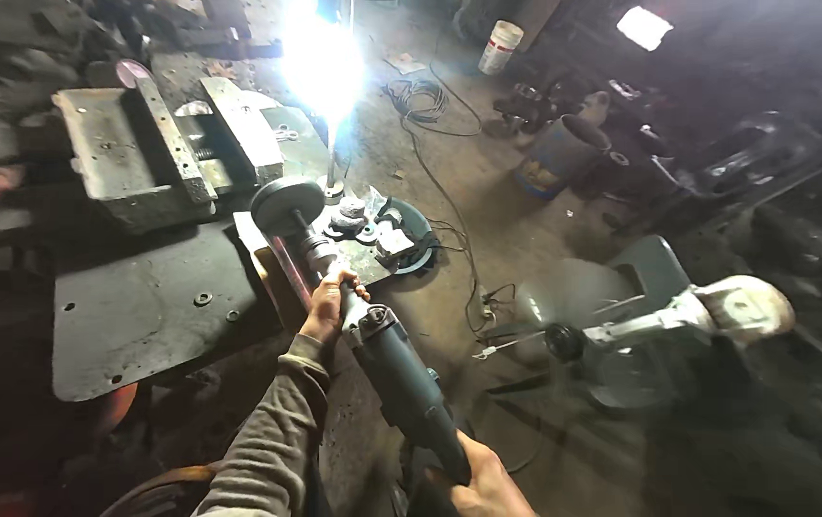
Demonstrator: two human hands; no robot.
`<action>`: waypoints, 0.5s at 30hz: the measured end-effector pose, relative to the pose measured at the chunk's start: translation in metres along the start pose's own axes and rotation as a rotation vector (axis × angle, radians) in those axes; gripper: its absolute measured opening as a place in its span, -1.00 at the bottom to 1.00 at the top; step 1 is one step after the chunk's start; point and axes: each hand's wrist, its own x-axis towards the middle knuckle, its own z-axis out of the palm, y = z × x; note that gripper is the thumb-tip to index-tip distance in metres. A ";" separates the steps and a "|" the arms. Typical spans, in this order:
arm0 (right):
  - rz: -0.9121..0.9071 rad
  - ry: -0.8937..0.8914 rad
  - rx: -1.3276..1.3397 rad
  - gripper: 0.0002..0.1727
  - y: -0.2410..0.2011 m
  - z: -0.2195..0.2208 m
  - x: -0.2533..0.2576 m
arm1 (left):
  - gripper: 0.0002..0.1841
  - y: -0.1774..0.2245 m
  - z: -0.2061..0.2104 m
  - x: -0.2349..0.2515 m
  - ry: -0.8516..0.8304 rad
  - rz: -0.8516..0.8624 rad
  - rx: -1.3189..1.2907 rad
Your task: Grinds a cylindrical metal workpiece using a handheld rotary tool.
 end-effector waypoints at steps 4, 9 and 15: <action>-0.005 0.029 0.106 -0.42 0.011 -0.002 0.005 | -0.91 -0.011 0.017 0.016 0.065 -0.076 0.029; 0.024 0.017 0.233 -0.49 0.013 -0.006 0.006 | -0.89 -0.019 0.030 0.024 0.170 -0.111 0.099; -0.007 0.028 0.217 -0.51 0.014 -0.005 0.003 | -0.88 -0.016 0.028 0.019 0.142 -0.116 0.053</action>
